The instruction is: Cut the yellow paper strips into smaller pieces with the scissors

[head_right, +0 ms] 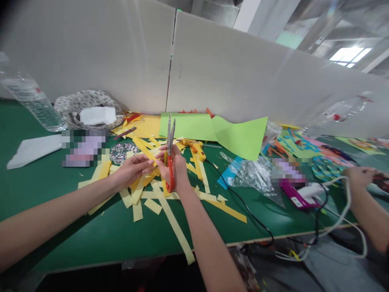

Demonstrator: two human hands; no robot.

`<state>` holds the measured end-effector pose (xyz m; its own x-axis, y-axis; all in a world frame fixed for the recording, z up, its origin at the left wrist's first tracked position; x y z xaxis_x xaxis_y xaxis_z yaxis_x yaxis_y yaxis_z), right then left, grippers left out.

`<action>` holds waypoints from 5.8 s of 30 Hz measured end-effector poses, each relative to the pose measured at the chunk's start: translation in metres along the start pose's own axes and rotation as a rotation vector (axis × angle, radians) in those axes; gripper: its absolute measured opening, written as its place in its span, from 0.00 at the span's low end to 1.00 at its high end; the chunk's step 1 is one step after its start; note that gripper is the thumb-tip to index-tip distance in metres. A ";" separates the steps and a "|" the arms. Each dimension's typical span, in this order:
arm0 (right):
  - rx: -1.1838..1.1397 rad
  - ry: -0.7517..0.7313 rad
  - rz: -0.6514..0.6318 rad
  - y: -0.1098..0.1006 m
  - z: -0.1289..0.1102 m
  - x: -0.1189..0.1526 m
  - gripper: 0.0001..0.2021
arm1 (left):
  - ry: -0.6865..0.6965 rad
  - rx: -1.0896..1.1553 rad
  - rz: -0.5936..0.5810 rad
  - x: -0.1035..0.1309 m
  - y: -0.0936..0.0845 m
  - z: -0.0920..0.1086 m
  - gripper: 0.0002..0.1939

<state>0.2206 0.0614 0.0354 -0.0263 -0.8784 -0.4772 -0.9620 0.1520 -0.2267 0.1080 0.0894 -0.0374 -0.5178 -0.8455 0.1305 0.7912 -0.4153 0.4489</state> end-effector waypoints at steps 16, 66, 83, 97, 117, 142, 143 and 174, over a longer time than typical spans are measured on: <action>0.080 -0.021 0.008 -0.002 -0.004 0.000 0.13 | 0.013 -0.080 0.047 0.002 0.000 0.002 0.10; -0.170 0.192 0.172 -0.014 0.020 -0.001 0.15 | 0.044 -0.244 0.005 0.008 0.014 0.007 0.12; -0.110 0.190 0.164 -0.015 0.016 -0.001 0.14 | -0.004 -0.248 0.022 0.009 0.012 0.004 0.08; -0.137 0.163 0.154 -0.015 0.020 -0.002 0.16 | 0.003 -0.240 0.023 0.009 0.012 0.005 0.07; -0.154 0.173 0.176 -0.016 0.017 -0.002 0.17 | 0.039 -0.193 -0.038 0.007 0.014 0.006 0.19; -0.165 0.149 0.239 -0.022 0.019 -0.001 0.17 | 0.024 -0.255 -0.055 0.009 0.018 0.003 0.16; -0.166 0.145 0.255 -0.024 0.019 -0.001 0.17 | 0.030 -0.269 -0.070 0.009 0.019 0.001 0.16; -0.364 0.171 0.424 -0.038 0.024 0.001 0.18 | 0.048 -0.466 -0.122 0.013 0.027 0.000 0.07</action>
<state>0.2641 0.0653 0.0229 -0.4436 -0.8402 -0.3120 -0.8887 0.3670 0.2749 0.1224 0.0679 -0.0234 -0.6091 -0.7911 0.0559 0.7927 -0.6095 0.0128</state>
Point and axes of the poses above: each hand's wrist, its own x-axis away from the middle knuckle, its own y-axis out of the palm, z = x × y, the point moved 9 cm from there along -x, towards the middle knuckle, and after that the axes turned 3 degrees about -y, right-handed, at the moved point
